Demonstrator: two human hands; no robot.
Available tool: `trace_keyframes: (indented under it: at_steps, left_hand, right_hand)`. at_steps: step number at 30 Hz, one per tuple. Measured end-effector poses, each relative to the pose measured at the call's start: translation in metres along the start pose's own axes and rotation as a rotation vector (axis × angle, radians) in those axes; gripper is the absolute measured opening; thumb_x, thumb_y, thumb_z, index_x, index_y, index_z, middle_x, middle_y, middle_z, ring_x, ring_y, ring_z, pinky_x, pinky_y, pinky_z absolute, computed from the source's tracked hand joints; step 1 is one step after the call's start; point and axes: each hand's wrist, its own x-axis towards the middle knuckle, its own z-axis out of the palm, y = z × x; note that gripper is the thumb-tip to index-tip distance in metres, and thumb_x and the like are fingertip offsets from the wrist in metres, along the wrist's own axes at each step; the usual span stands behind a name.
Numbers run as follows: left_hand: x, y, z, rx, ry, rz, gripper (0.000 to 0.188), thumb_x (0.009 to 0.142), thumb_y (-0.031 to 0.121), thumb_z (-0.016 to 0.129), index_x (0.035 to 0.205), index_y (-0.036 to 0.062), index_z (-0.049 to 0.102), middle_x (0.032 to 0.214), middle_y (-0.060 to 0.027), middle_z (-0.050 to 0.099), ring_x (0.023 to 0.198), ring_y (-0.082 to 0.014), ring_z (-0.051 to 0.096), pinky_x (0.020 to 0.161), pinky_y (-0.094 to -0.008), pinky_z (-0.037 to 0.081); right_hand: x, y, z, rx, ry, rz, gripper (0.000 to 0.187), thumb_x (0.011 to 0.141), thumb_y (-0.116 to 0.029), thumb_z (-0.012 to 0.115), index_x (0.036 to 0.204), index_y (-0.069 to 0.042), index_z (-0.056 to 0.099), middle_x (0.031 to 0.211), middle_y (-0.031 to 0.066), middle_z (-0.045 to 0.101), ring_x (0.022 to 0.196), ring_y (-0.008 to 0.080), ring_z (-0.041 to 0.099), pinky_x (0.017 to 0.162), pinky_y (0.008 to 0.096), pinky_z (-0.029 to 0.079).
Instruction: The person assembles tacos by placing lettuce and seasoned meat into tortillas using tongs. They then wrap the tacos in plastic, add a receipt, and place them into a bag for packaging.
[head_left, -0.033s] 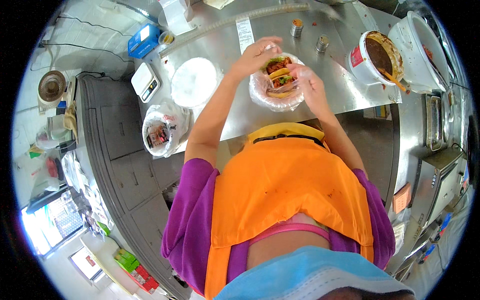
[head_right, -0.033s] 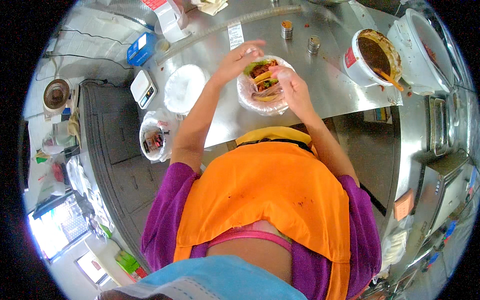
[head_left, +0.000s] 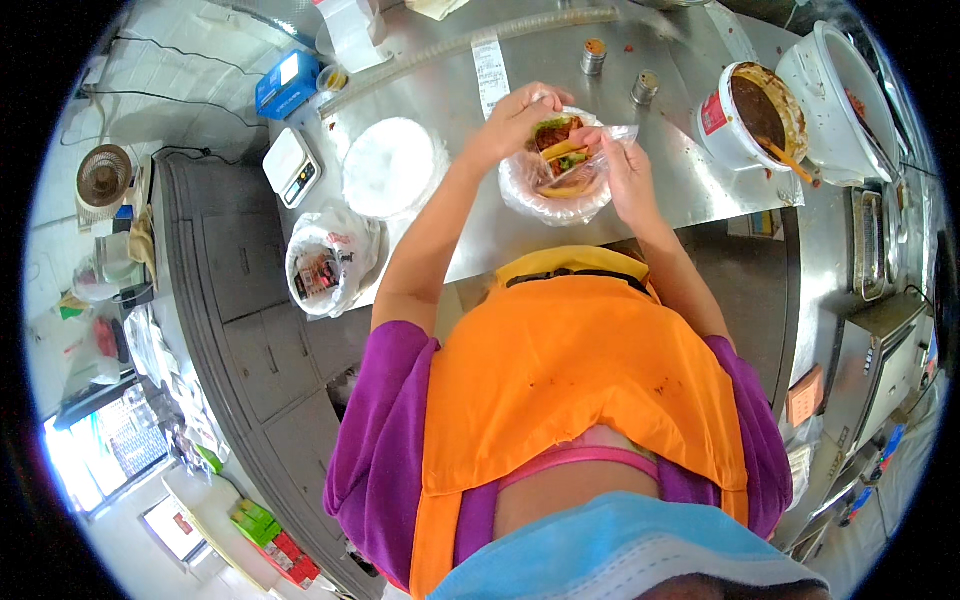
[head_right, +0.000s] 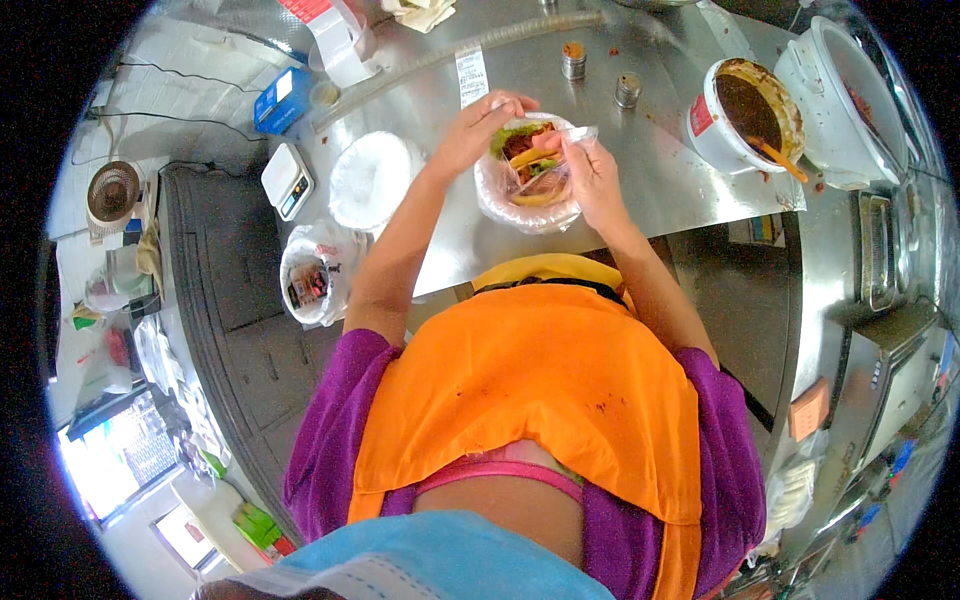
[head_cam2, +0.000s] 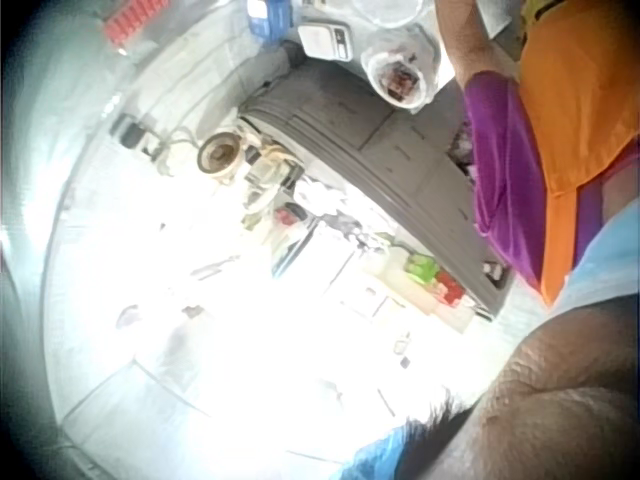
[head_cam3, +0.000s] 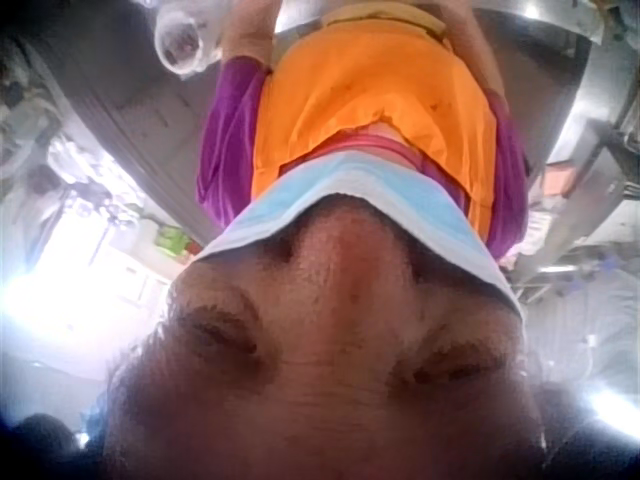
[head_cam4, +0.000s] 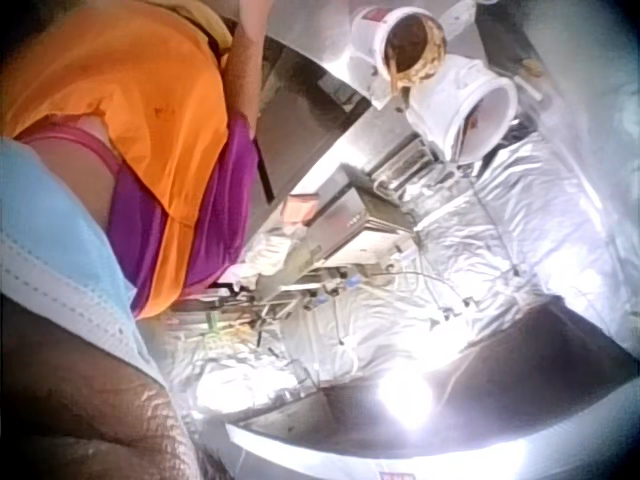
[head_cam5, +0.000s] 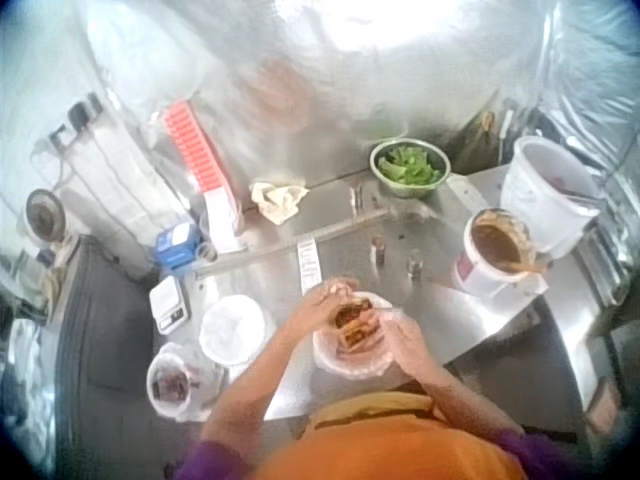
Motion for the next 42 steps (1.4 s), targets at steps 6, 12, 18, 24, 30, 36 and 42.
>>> trace_keyframes:
  at_steps: [6,12,18,24,30,36,42]
  left_hand:
    - [-0.004,0.008,0.026,0.022,0.203,-0.011,0.018,0.099,0.02,0.048,0.108,0.0048,0.055,0.092,-0.0015,0.056,0.089,-0.0102,0.053,0.083,-0.0256,0.044]
    - [0.009,-0.003,0.033,0.281,0.293,0.182,0.022,0.098,0.02,0.053,0.109,0.0017,0.06,0.084,0.0008,0.055,0.079,-0.0087,0.051,0.074,-0.0245,0.045]
    - [0.017,-0.023,0.033,-0.009,0.421,0.161,0.018,0.095,0.014,0.055,0.105,0.0008,0.061,0.087,-0.0041,0.062,0.075,-0.0096,0.055,0.069,-0.0251,0.046]
    - [0.026,-0.02,0.028,0.114,0.42,0.102,0.014,0.092,0.015,0.062,0.09,0.0008,0.065,0.082,0.0003,0.058,0.073,-0.007,0.05,0.066,-0.0232,0.044]
    - [0.026,-0.021,0.03,-0.153,0.463,0.155,0.015,0.094,0.015,0.061,0.103,0.0028,0.06,0.087,-0.0003,0.058,0.077,-0.0063,0.05,0.067,-0.0232,0.044]
    - [0.026,-0.001,0.023,-0.292,0.37,0.315,0.029,0.1,0.028,0.048,0.116,0.0041,0.054,0.096,-0.0059,0.06,0.086,-0.0147,0.057,0.08,-0.0288,0.046]
    - [-0.01,-0.032,-0.008,0.049,0.55,0.189,0.033,0.096,0.026,0.054,0.119,0.0026,0.055,0.12,-0.0119,0.053,0.104,-0.0206,0.055,0.089,-0.0336,0.047]
  right_hand:
    - [0.025,0.011,0.008,0.295,0.07,0.218,0.027,0.103,-0.022,0.041,0.097,-0.001,0.056,0.091,0.0064,0.06,0.083,0.0135,0.056,0.076,0.0282,0.047]
    - [0.045,0.011,0.025,-0.111,0.165,0.202,0.024,0.101,-0.023,0.046,0.097,-0.003,0.057,0.075,-0.0011,0.048,0.068,0.0072,0.044,0.062,0.0225,0.039]
    - [0.047,0.032,-0.002,0.144,0.032,0.328,0.028,0.097,-0.026,0.049,0.106,0.0,0.057,0.087,0.0044,0.058,0.077,0.0123,0.055,0.07,0.0288,0.046]
    - [0.047,0.003,0.014,-0.222,0.058,0.178,0.018,0.095,-0.015,0.049,0.1,0.0,0.058,0.084,0.0074,0.06,0.074,0.0122,0.059,0.068,0.0293,0.047]
    - [0.035,0.01,0.003,-0.295,0.006,0.068,0.02,0.091,-0.008,0.056,0.11,-0.002,0.059,0.09,0.0091,0.063,0.078,0.0177,0.064,0.072,0.0298,0.05]
    - [0.049,0.01,0.009,-0.502,0.018,0.059,0.033,0.088,-0.011,0.061,0.12,-0.003,0.06,0.094,0.0116,0.062,0.084,0.0202,0.063,0.077,0.0306,0.05]
    - [0.049,0.016,0.004,-0.439,-0.023,0.025,0.041,0.085,-0.012,0.066,0.124,-0.005,0.059,0.09,0.0102,0.06,0.08,0.0202,0.06,0.075,0.0298,0.05]
